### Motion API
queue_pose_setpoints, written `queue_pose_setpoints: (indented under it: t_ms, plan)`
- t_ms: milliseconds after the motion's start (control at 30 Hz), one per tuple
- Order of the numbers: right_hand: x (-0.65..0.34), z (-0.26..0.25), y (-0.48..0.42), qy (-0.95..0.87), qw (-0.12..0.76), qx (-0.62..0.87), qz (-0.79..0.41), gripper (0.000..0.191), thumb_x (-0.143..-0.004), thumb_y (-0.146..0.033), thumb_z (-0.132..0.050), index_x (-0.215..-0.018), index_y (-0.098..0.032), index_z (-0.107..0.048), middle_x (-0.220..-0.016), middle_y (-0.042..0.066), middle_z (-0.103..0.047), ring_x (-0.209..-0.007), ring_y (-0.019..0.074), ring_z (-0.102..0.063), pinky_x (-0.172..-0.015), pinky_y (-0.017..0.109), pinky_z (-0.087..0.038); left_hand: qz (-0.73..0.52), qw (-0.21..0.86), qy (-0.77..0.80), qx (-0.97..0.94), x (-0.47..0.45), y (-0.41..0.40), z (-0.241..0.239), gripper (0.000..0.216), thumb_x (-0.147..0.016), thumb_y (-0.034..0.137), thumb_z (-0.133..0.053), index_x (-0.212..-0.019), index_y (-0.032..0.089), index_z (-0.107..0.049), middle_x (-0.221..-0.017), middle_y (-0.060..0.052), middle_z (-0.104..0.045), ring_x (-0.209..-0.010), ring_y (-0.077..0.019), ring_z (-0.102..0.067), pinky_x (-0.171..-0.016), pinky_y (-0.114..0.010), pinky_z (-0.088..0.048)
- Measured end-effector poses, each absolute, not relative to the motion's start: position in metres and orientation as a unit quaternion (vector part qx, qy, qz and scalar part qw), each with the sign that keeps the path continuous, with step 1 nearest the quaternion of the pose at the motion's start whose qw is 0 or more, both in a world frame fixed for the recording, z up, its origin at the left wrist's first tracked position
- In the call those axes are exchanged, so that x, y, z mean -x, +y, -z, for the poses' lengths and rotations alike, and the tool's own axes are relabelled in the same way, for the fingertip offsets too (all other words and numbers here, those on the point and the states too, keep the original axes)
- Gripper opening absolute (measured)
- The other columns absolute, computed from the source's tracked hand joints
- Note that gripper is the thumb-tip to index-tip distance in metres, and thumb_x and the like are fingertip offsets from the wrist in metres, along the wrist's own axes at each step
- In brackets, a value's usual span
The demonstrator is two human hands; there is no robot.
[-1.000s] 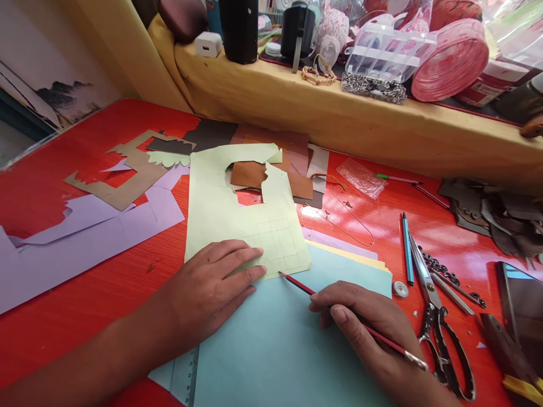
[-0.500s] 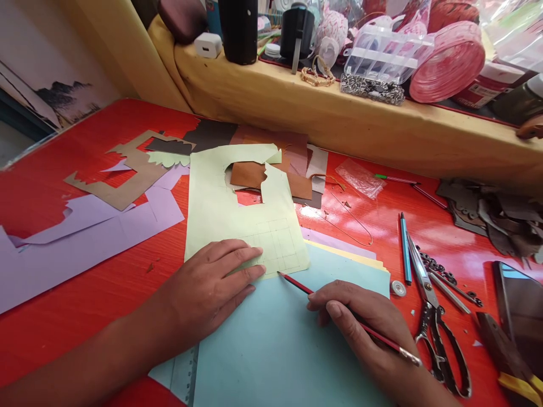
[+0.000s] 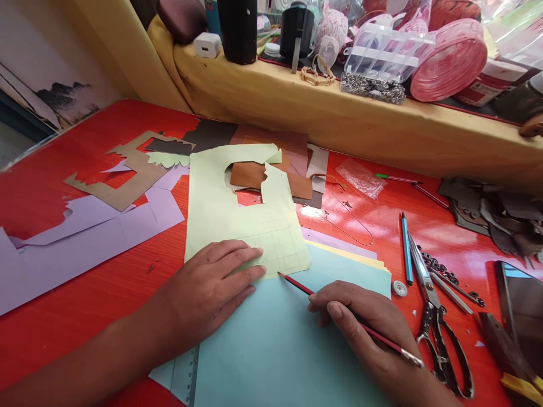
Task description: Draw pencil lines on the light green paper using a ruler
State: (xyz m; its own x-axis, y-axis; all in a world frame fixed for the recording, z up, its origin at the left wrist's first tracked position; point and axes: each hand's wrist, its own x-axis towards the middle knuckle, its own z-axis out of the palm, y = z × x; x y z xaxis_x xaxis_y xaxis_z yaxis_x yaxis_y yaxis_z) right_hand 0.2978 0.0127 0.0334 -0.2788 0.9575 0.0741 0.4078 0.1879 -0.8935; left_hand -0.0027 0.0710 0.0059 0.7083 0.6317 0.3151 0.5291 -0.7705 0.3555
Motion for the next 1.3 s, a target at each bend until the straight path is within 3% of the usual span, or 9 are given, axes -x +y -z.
queue_pose_setpoints:
  t_ms: [567,833,1300]
  plan:
    - [-0.2992,-0.0338,0.0121,-0.692,0.346,0.491,-0.401,0.024,-0.114,-0.030,-0.060,-0.104,-0.028,-0.082,-0.080,-0.002,-0.080,-0.068,0.0137,-0.076,-0.065,0.021,-0.057,-0.217,0.114,0.313,-0.918,0.0021,0.0719,-0.0072,0.027,-0.116,0.018,-0.050,-0.131,0.021,-0.073,-0.143,-0.007,-0.073,-0.134,-0.0272,-0.061,-0.111,-0.042,-0.053]
    - [-0.2993,-0.0286,0.0086,-0.642,0.409,0.490,-0.425,0.020,-0.115,-0.032,-0.062,-0.115,-0.032,-0.082,-0.091,-0.001,-0.083,-0.070,0.0132,-0.078,-0.068,0.021,-0.061,-0.212,0.114,0.312,-0.919,0.0030,0.0719,-0.0064,0.027,-0.117,0.019,-0.049,-0.133,0.021,-0.071,-0.144,-0.007,-0.072,-0.135,-0.0274,-0.059,-0.112,-0.042,-0.052]
    - [-0.2994,-0.0264,0.0071,-0.640,0.414,0.489,-0.425,0.021,-0.115,-0.032,-0.063,-0.113,-0.031,-0.084,-0.088,-0.001,-0.083,-0.070,0.0131,-0.078,-0.067,0.020,-0.061,-0.212,0.119,0.314,-0.918,0.0031,0.0719,-0.0075,0.027,-0.116,0.019,-0.050,-0.132,0.021,-0.072,-0.144,-0.007,-0.073,-0.135,-0.0273,-0.060,-0.112,-0.042,-0.052]
